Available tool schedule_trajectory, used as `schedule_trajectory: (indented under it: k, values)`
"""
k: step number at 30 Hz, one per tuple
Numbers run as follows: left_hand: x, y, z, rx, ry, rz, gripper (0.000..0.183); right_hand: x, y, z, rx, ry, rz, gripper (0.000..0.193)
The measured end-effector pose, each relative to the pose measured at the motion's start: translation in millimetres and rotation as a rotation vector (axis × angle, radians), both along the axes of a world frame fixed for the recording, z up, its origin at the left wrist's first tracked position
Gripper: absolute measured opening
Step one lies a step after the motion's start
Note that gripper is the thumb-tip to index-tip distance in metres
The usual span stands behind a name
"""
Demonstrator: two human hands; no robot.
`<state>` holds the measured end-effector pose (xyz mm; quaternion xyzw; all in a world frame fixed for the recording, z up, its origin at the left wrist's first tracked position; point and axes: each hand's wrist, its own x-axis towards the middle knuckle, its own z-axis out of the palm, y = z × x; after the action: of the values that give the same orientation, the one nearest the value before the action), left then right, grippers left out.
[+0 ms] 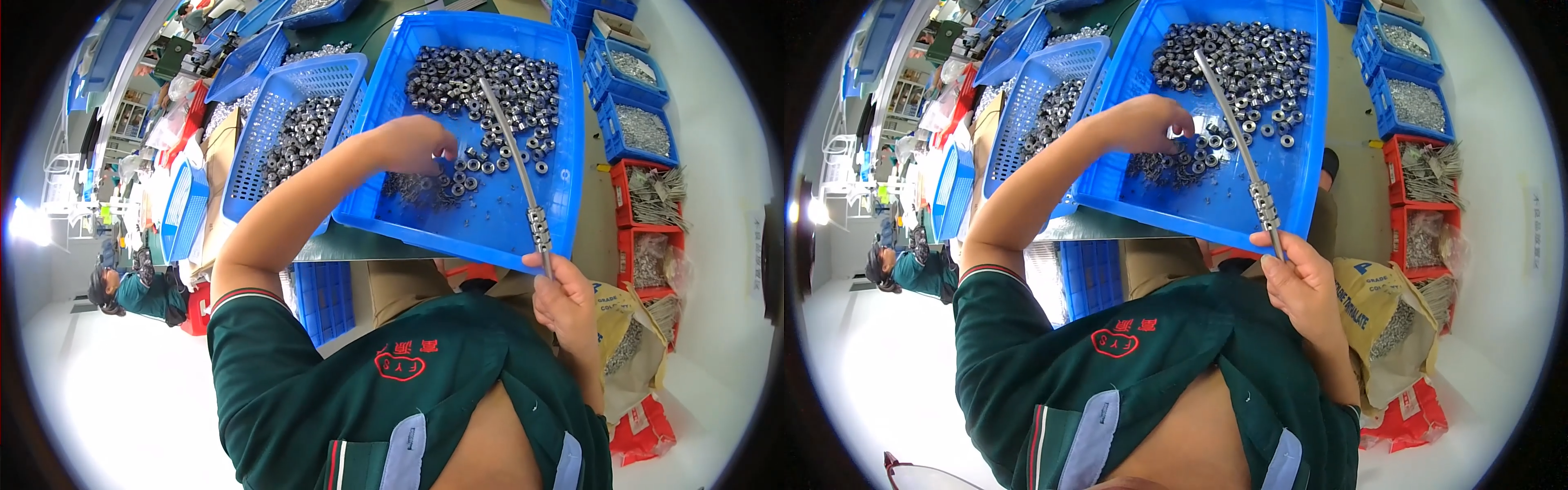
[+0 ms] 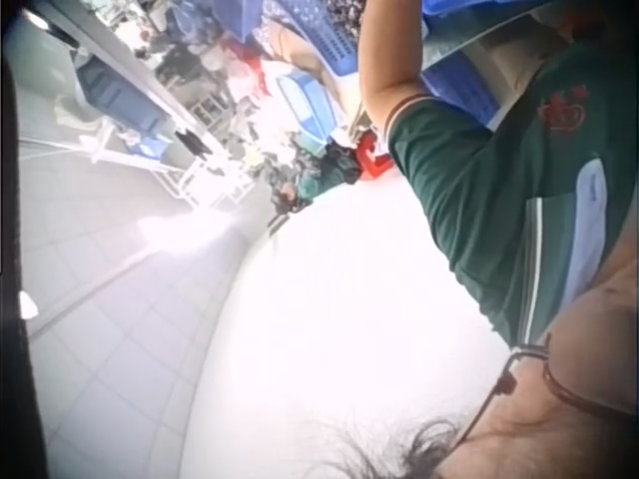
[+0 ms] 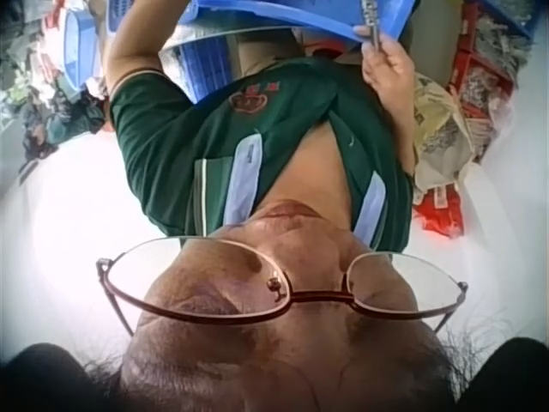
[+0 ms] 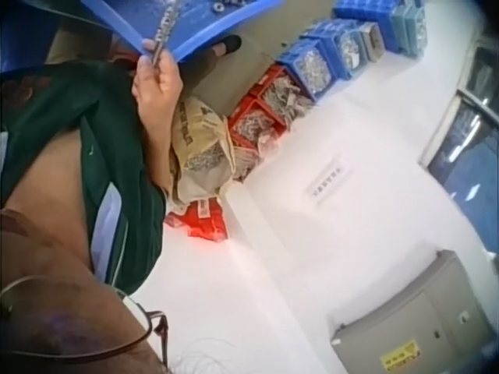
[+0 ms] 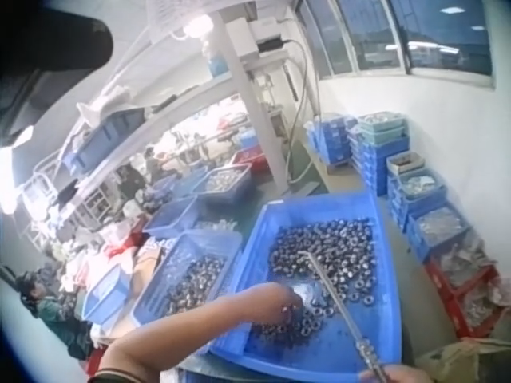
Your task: The person is picking small metal washers from a tray and sliding them onto a metal rod.
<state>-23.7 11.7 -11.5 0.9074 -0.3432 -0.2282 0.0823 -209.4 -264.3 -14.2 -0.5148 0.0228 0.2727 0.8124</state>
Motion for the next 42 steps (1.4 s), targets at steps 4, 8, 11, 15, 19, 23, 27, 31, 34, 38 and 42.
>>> schedule_trajectory:
  k: [4,8,11,15,19,23,27,31,34,38,42]
  values:
    - [-13.2,-2.8,-6.8,0.040,-0.040,0.003,0.032,0.6,0.3,-0.3,-0.014,-0.016,-0.002,0.028]
    - [-15.1,-6.8,-7.5,0.054,-0.106,-0.010,0.033,-0.5,2.0,-0.2,-0.013,-0.022,-0.016,0.028]
    - [-15.8,-8.0,-8.8,0.101,-0.149,-0.077,0.031,-0.9,2.2,-0.8,-0.001,-0.015,-0.014,0.029]
    - [-17.2,-10.7,-5.3,0.100,-0.100,-0.062,0.029,-1.6,1.7,0.3,0.007,-0.002,-0.014,0.029]
    - [-9.2,-8.9,-10.7,0.128,-0.118,-0.086,0.025,-0.7,2.9,0.2,-0.008,0.000,-0.020,0.029]
    - [14.9,-16.1,-5.8,-0.041,-0.160,-0.007,0.019,-0.7,1.6,0.2,-0.002,-0.016,-0.003,0.028]
    - [27.0,-54.5,-22.4,-0.175,-0.201,-0.010,0.019,0.9,2.2,0.5,-0.010,0.016,-0.010,0.028]
    - [22.8,-63.7,-17.0,-0.289,-0.166,-0.018,0.019,-1.0,6.5,1.9,-0.042,0.003,-0.048,0.028]
    - [18.6,-47.1,-1.3,-0.297,-0.227,0.001,0.023,-2.1,3.6,2.4,-0.021,0.005,-0.033,0.028]
    - [8.9,-7.3,-0.2,0.242,-0.121,0.004,0.020,-1.3,1.4,0.9,-0.001,-0.003,-0.008,0.028]
    - [-9.7,7.4,-7.4,0.378,-0.172,0.004,0.019,0.5,0.3,-1.2,0.010,-0.001,0.001,0.028]
